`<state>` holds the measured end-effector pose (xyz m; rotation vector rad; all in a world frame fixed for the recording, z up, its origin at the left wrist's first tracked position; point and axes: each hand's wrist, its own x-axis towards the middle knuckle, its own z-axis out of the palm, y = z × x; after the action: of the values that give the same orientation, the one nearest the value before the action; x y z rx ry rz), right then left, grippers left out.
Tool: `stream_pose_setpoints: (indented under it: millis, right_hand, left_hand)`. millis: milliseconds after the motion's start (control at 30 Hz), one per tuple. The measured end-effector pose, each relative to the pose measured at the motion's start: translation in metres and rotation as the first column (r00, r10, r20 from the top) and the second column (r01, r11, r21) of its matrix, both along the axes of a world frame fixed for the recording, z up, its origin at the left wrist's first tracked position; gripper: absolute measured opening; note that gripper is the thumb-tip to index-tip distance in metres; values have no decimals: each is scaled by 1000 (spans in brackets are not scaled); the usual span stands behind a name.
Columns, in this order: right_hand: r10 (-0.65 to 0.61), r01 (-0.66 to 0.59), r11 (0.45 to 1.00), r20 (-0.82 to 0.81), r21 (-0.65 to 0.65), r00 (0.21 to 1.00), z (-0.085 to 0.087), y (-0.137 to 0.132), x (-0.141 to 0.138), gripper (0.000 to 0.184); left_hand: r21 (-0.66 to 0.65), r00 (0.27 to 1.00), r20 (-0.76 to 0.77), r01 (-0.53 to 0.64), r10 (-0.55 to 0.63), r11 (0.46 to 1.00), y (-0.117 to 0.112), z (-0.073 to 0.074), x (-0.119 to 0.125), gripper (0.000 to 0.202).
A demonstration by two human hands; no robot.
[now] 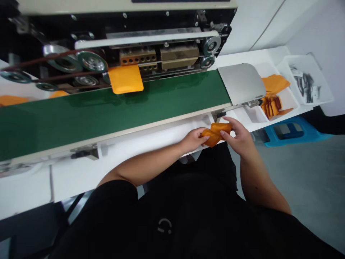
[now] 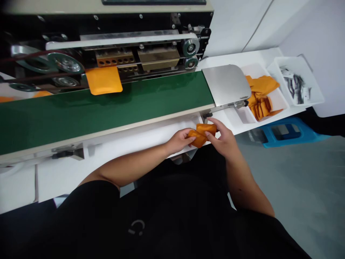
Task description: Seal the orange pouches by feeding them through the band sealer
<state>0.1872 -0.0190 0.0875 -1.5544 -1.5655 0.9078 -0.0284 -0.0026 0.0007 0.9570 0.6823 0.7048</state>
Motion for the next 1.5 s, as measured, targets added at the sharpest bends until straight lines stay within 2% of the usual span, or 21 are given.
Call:
stream_pose_setpoints:
  millis: [67,133,233,300,367,433,500,567,667,733,867,1000,1267,1367,1500]
  right_hand:
    - [147,-155,988,209,20,967,16,5,6,31]
    - [251,-268,964,336,3,908,30,8,11,16]
    - [243,-262,965,388,-5,889,53,10,19,8]
    - [137,-152,988,294,28,946,70,12,24,6]
    - [-8,2,997,76,82,997,86,17,27,27]
    - [-96,114,988,-158,109,983,99,28,24,54]
    - [-118,150,984,-292,91,949,106,44,17,67]
    - [-122,142,989,-355,30,927,106,65,9,58]
    - [-173,173,984,-463,-44,869,101,98,3,26]
    - [-214,201,976,-519,-83,828,99,121,6,14]
    - [-312,261,950,-533,-170,786,96,161,16,24]
    - [-274,216,961,-489,-173,828,95,182,8,33]
    - [-340,238,933,-448,-269,827,103,184,-47,39]
    - [-334,211,927,-424,-311,842,102,183,-58,38]
    - [-348,233,926,-439,-296,828,93,184,-67,45]
  left_hand:
    - [44,998,-50,37,-35,998,-1,-2,1,38]
    - [85,996,-85,43,-36,995,-2,-4,2,28]
    - [78,995,-98,42,-34,996,-3,-6,5,25]
    - [45,995,-91,47,-43,998,-2,-7,6,24]
    - [27,996,-83,45,-42,999,-1,-8,6,24]
    - [25,996,-85,30,-28,999,0,-8,6,22]
    - [22,996,-89,15,-13,1000,-1,-8,6,23]
    - [16,996,-87,7,-6,1000,-1,-8,6,24]
    - [3,997,-73,10,-10,1000,0,-9,6,25]
    - [2,999,-52,16,-16,1000,1,-10,7,26]
    - [10,1000,-14,12,-12,1000,3,-13,7,30]
    - [2,1000,-7,-3,3,1000,3,-15,8,32]
    - [-2,1000,1,-6,6,1000,3,-18,10,29]
    - [-16,1000,16,-9,9,1000,3,-20,12,29]
    - [-34,1000,12,-13,13,999,4,-24,14,29]
